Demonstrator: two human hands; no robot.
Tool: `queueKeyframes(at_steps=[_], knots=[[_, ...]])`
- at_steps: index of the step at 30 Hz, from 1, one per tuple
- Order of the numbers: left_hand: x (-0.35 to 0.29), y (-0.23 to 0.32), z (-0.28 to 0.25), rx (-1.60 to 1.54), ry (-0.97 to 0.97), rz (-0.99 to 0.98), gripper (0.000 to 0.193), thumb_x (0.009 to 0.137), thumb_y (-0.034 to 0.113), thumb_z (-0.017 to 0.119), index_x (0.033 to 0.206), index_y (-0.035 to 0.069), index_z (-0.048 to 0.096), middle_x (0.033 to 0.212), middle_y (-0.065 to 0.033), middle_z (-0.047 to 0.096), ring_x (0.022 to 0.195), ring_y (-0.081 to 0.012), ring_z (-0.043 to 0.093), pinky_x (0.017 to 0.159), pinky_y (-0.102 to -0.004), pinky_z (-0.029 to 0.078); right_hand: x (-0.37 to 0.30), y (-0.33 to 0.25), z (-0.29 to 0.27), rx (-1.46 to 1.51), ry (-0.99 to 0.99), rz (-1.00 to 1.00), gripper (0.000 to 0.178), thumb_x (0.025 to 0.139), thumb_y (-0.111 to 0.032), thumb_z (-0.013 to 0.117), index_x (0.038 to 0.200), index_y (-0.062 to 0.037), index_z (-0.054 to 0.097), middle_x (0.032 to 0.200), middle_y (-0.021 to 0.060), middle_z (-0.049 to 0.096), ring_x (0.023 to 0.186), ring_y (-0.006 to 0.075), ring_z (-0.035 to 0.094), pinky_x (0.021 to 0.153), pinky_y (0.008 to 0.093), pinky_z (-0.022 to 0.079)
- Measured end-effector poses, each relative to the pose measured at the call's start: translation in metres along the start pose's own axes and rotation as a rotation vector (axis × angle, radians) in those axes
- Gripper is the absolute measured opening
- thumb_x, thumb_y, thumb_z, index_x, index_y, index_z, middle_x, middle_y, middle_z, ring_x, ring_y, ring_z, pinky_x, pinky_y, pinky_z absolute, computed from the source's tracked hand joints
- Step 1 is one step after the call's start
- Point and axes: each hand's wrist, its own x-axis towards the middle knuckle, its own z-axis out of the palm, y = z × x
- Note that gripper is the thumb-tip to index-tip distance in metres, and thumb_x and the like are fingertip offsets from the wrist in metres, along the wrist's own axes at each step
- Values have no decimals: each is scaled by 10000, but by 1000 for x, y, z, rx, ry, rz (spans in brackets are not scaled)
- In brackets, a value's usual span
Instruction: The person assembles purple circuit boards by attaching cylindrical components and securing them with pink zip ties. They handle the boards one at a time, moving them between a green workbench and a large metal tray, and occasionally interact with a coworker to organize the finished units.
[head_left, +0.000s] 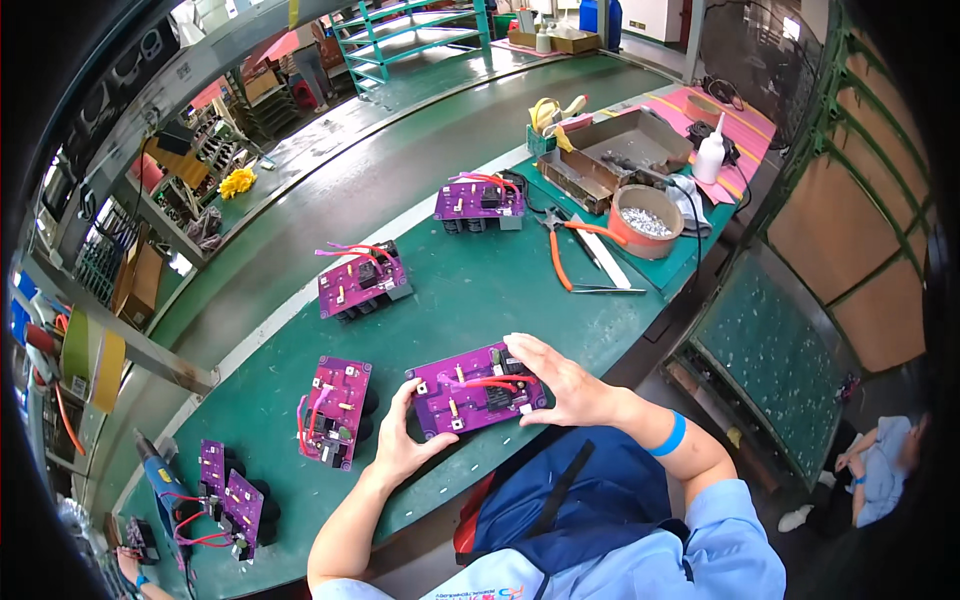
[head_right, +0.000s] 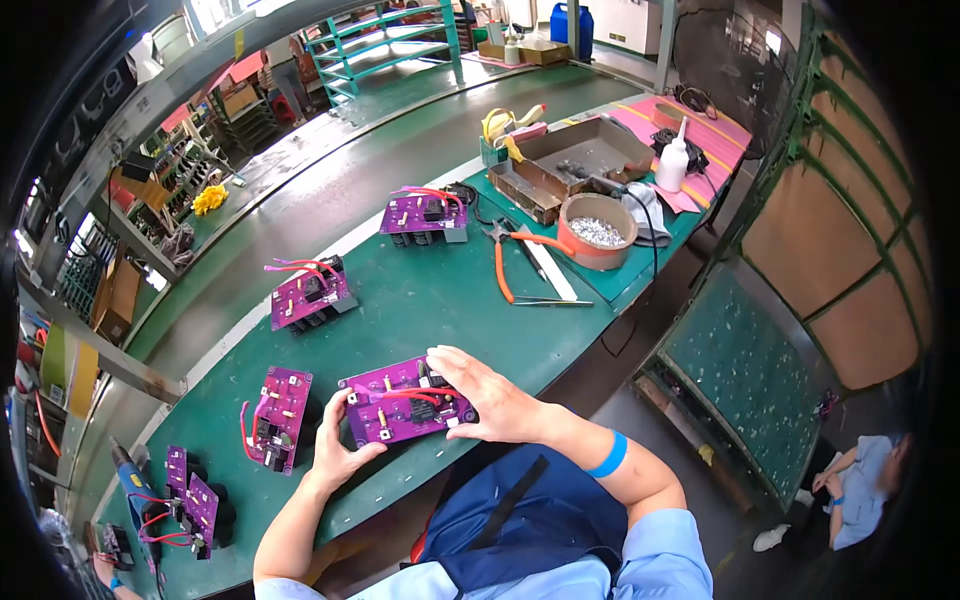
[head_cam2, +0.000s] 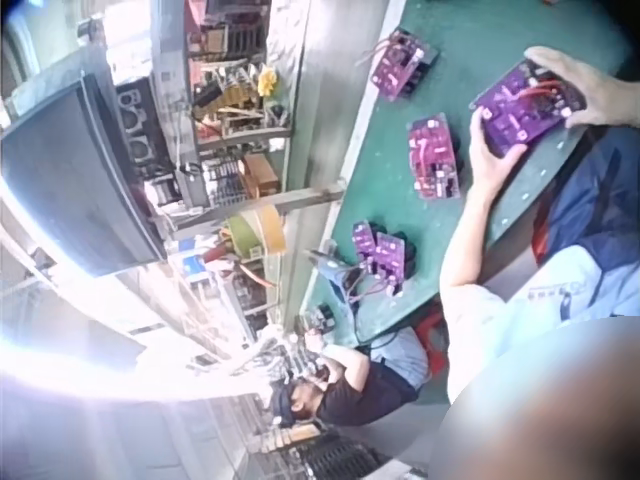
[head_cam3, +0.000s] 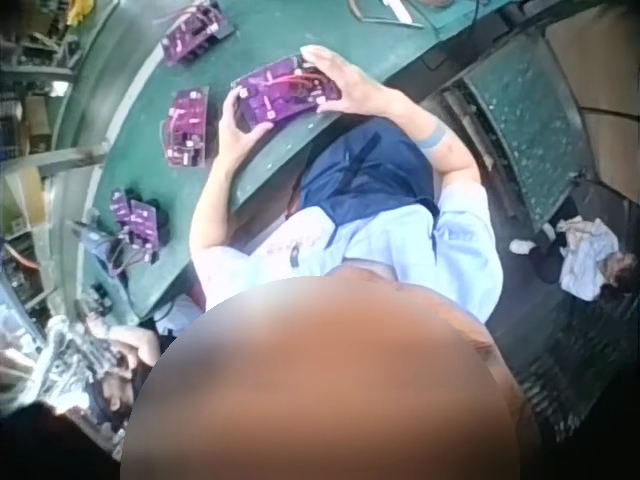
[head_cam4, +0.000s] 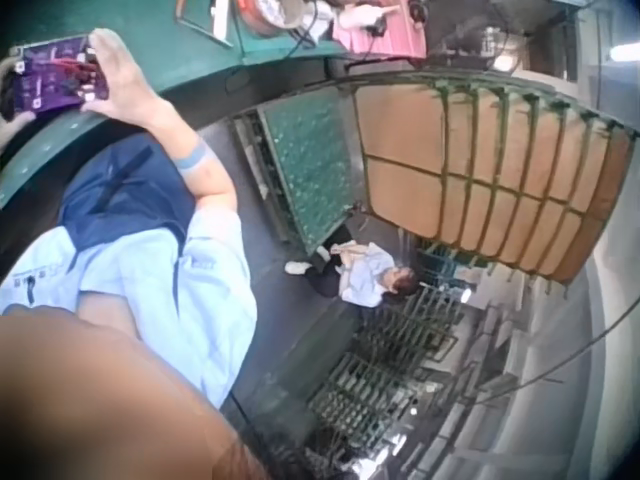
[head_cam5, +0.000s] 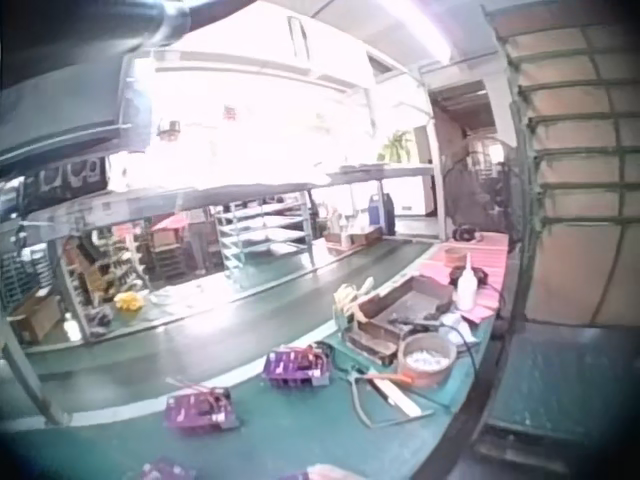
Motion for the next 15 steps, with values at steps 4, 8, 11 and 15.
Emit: queueKeyframes(at_steps=[4,8,11,15], knots=[[1,-6,0,-41,10,-30,881,583,199,806,1265,-13,289,1165,-172,475,1099,-243,475,964,-346,350,-8,0,-6,-125,71,-31,914,565,-248,785,1292,5,292,1292,189,329,1211,348,320,1000,431,281],[4,-12,1,-139,29,-74,883,598,212,790,1278,-17,276,1173,-166,469,1113,-241,463,974,-344,333,-13,-9,-14,-199,147,62,887,603,-333,751,1282,22,303,1291,189,335,1215,341,319,996,455,262],[10,-15,4,-171,27,-112,847,616,202,769,1279,-11,288,1177,-162,468,1104,-236,465,959,-340,343,12,-23,-18,-281,102,32,926,595,-386,742,1283,39,291,1293,193,341,1223,345,312,1001,456,250],[10,-15,5,-189,35,-109,838,630,194,760,1293,4,283,1183,-160,465,1086,-220,471,935,-338,364,54,-26,-1,-468,-205,25,894,559,-352,760,1242,41,339,1231,213,400,1182,336,362,978,471,283]])
